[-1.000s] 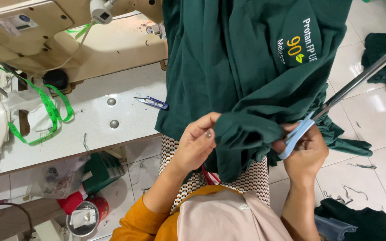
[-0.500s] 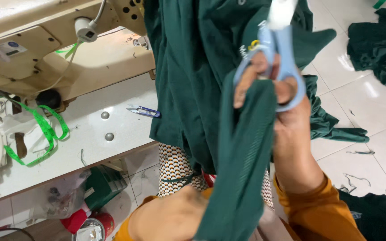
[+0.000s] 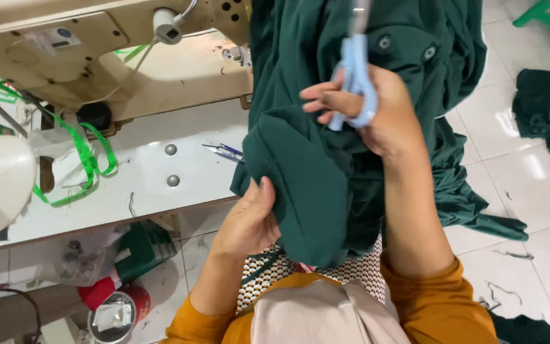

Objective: The person uses scissors to trim loose threads from the hem and seams of a dark green jacket. They repeatedly pull threads taut and cut them close to the fabric, working along the bottom edge and side seams.

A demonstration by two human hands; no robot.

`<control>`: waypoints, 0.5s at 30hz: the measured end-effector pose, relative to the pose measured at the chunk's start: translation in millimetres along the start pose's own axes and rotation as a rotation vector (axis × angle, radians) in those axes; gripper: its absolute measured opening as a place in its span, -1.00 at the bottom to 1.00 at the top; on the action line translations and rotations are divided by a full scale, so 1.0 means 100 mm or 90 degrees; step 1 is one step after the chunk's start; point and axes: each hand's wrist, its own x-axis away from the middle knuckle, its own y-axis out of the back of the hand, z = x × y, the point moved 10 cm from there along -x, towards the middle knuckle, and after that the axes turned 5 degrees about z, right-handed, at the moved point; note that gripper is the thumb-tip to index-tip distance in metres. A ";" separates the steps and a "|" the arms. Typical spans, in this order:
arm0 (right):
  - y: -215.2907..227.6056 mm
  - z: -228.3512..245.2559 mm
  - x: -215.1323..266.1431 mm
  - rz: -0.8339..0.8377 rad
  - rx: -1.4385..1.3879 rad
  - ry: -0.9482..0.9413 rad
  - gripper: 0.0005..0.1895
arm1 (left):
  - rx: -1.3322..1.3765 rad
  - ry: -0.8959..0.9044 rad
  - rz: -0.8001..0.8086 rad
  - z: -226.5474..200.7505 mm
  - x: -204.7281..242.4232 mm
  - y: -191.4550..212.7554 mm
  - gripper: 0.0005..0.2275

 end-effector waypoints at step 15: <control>0.68 -1.53 1.54 -0.335 -0.092 0.191 -0.60 | -0.343 0.023 0.129 0.01 -0.79 -0.43 -0.37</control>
